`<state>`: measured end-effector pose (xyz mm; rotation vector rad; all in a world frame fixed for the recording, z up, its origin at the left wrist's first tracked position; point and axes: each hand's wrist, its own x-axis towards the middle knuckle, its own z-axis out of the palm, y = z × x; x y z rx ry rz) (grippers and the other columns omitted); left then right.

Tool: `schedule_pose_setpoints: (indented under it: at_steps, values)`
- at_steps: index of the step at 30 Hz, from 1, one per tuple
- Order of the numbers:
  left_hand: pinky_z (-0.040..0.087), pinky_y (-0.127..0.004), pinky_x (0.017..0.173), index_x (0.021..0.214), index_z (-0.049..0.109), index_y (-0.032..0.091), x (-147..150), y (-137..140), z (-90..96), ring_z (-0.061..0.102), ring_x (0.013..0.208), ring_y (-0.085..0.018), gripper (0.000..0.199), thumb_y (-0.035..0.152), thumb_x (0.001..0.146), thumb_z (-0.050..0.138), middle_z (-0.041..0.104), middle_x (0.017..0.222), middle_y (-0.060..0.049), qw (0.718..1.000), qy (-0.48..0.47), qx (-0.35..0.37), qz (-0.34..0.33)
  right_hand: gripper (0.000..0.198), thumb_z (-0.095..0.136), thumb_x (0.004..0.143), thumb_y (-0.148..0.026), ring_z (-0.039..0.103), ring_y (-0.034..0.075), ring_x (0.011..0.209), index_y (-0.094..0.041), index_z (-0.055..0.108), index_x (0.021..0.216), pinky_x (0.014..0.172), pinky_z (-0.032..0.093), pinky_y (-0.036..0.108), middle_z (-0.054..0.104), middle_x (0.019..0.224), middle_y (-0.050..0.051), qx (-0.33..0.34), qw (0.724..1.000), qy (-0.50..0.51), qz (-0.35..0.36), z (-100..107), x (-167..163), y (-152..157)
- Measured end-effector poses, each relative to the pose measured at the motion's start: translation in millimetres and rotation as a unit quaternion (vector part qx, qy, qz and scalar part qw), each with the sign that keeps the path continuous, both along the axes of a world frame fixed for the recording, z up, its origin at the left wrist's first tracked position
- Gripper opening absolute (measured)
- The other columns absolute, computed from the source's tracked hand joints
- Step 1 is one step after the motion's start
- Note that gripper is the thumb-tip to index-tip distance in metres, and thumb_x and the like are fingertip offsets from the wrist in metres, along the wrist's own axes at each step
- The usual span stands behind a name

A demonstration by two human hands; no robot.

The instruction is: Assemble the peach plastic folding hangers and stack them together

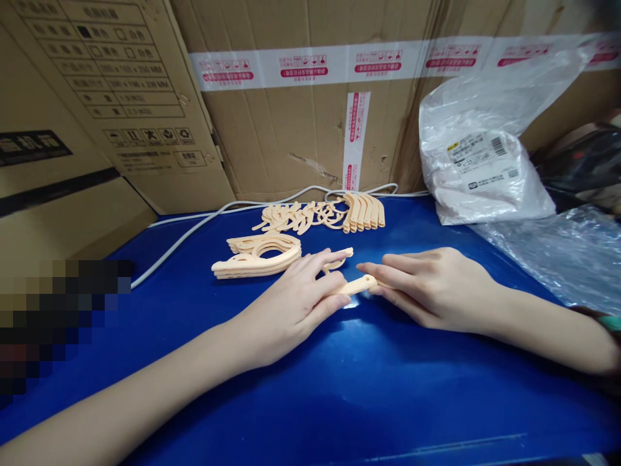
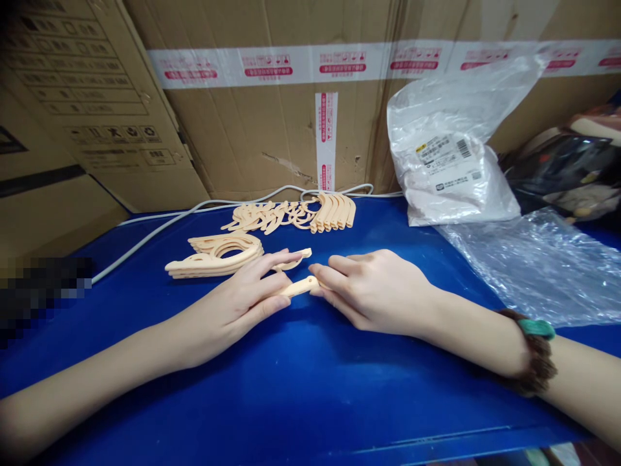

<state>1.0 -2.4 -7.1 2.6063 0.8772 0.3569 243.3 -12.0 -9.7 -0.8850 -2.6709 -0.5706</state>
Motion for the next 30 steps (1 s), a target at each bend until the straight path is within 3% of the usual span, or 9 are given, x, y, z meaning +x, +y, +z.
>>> schedule_pose_setpoints:
  at_steps: [9, 15, 24, 30]
  values:
    - [0.025, -0.044, 0.113, 0.096, 0.055, 0.022, 1.7, 0.1, -1.3, 0.03, 0.139, -0.023, 0.028, 0.036, 0.102, 0.032, 0.037, 0.149, -0.007, 1.0, 0.005, 0.016, -0.003, 0.034, 0.036, 0.098, -0.031, 0.051, 0.012, 0.051, -0.017, 0.056, 0.074, 0.054, 0.031, 0.029, 0.055, 0.066, 0.001, 0.021, 0.999, -0.027, -0.015, 2.5, -2.5, -1.5]
    - [0.024, -0.044, 0.114, 0.096, 0.054, 0.022, 1.2, 0.1, -1.2, 0.028, 0.14, -0.021, 0.028, 0.037, 0.102, 0.031, 0.036, 0.15, -0.007, 1.0, 0.014, 0.016, -0.003, 0.034, 0.036, 0.098, -0.031, 0.048, 0.012, 0.051, -0.017, 0.053, 0.072, 0.054, 0.03, 0.028, 0.052, 0.065, 0.0, 0.008, 1.0, -0.011, -0.013, 1.8, -1.8, -1.7]
    - [0.021, -0.047, 0.116, 0.093, 0.054, 0.022, 1.7, -0.4, -1.5, 0.023, 0.142, -0.023, 0.031, 0.039, 0.102, 0.029, 0.03, 0.154, -0.002, 1.0, 0.015, 0.008, -0.006, 0.037, 0.042, 0.095, -0.035, 0.041, 0.009, 0.049, -0.018, 0.049, 0.063, 0.051, 0.022, 0.028, 0.047, 0.062, -0.002, -0.119, 0.991, 0.049, -0.021, 5.1, -1.6, -0.1]
    - [0.02, -0.047, 0.116, 0.095, 0.054, 0.023, 1.4, -0.4, -2.5, 0.024, 0.142, -0.022, 0.031, 0.039, 0.102, 0.03, 0.029, 0.154, -0.002, 1.0, 0.019, 0.01, -0.008, 0.038, 0.04, 0.096, -0.038, 0.041, 0.009, 0.051, -0.018, 0.048, 0.065, 0.052, 0.02, 0.028, 0.046, 0.063, -0.002, -0.169, 0.984, 0.052, -0.029, 5.3, -3.4, 0.0]
